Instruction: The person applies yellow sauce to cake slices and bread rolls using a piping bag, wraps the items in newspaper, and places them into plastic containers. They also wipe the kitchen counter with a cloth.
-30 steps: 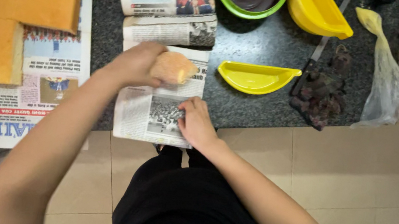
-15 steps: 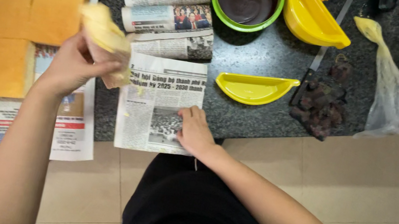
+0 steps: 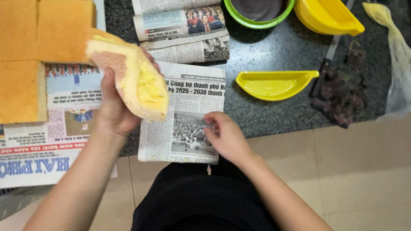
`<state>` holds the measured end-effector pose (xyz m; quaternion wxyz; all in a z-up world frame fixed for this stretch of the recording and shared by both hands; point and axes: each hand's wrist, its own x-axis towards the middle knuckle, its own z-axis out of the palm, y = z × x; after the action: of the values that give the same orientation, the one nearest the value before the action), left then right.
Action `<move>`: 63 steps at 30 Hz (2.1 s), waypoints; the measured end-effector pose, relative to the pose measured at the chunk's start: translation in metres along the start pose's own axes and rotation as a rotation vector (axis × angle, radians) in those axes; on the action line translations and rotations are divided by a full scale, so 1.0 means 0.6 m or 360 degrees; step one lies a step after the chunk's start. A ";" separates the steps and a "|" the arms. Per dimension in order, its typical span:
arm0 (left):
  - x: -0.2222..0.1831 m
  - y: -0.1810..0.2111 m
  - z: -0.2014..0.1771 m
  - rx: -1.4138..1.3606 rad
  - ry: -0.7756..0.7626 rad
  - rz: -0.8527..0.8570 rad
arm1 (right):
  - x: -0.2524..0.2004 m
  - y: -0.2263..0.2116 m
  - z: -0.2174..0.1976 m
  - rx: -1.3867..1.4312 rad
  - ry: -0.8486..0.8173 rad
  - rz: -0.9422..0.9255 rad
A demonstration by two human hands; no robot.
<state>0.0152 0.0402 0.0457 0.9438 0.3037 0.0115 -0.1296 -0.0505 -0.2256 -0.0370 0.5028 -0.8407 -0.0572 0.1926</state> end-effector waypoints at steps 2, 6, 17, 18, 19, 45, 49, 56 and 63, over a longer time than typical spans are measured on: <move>0.004 -0.023 0.005 -0.0118 0.0046 -0.0105 | -0.018 0.003 -0.011 0.0126 0.0124 0.0128; 0.016 -0.079 0.031 -0.0234 0.0083 -0.0241 | -0.058 0.026 -0.049 0.0234 0.0506 0.0205; 0.097 -0.185 0.096 0.0137 -0.0091 -0.0902 | -0.038 0.037 -0.306 0.0707 0.0760 -0.0011; 0.114 -0.190 0.106 0.0278 -0.0043 -0.1021 | -0.033 0.022 -0.339 0.0644 0.0723 -0.0075; 0.132 -0.195 0.117 0.0598 -0.0116 -0.1091 | -0.021 0.006 -0.368 0.0597 0.0644 -0.0212; 0.211 -0.308 0.213 0.3137 -0.0951 0.0476 | 0.058 0.004 -0.412 -0.1008 -0.0114 -0.0778; 0.189 -0.312 0.190 0.3166 -0.1023 0.0654 | 0.040 0.023 -0.407 -0.1146 -0.0014 -0.0904; 0.178 -0.402 0.193 0.3350 -0.0539 0.1040 | 0.018 0.014 -0.420 -0.1537 0.0136 -0.0917; 0.165 -0.431 0.196 0.3305 -0.0295 0.1233 | 0.003 0.016 -0.416 -0.1641 0.0191 -0.0809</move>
<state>0.0393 -0.2533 -0.0156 0.2050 0.9186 -0.2686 0.2050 0.0454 -0.4350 0.0589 0.0610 -0.9464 -0.3152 -0.0350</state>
